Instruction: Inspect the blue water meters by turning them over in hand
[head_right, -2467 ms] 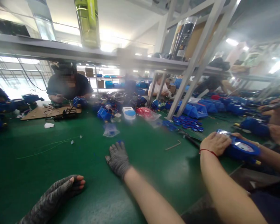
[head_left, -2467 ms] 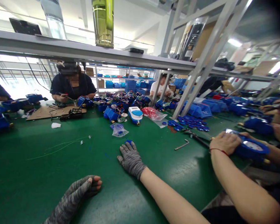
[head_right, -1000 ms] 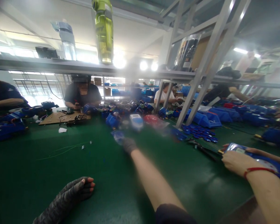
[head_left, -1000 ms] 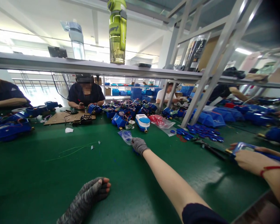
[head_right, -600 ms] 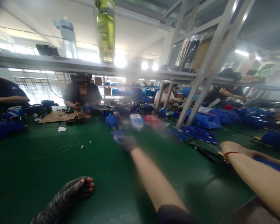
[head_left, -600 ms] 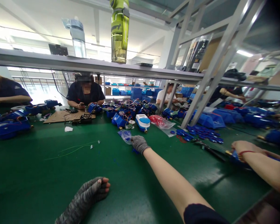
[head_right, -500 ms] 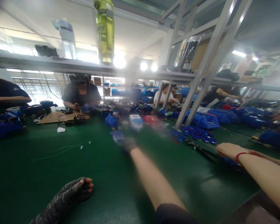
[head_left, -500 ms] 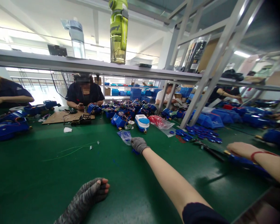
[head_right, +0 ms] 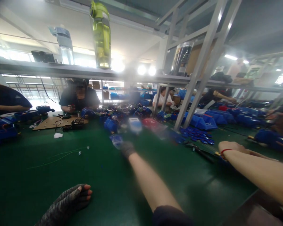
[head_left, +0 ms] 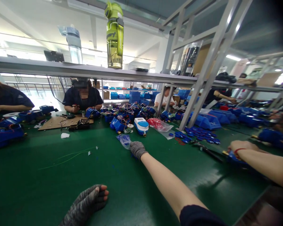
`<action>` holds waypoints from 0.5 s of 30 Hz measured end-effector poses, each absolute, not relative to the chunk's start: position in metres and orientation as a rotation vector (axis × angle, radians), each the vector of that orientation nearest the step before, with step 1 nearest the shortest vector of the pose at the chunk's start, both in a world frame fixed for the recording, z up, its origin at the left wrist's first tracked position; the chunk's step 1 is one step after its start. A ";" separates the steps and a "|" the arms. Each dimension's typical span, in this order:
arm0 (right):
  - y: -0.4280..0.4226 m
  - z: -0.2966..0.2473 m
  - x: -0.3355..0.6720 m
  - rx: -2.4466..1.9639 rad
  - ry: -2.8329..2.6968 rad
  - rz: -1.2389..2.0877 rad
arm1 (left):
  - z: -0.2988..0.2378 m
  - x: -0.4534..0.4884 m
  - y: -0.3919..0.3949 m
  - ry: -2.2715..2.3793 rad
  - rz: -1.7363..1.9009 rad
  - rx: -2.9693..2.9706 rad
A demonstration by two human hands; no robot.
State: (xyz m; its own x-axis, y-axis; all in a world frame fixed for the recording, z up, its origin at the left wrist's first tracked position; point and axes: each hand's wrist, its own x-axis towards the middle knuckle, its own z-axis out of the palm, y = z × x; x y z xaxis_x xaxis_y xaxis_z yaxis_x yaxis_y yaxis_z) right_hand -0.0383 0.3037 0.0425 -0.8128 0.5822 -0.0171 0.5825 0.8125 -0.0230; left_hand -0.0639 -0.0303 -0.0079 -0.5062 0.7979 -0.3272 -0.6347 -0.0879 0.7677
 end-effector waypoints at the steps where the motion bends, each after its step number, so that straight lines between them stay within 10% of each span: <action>1: 0.303 0.043 -0.036 0.962 3.003 -0.061 | -0.008 -0.064 -0.030 1.120 1.773 0.217; 15: 0.319 0.041 -0.039 0.839 3.016 -0.104 | 0.000 -0.060 -0.029 1.144 1.772 0.223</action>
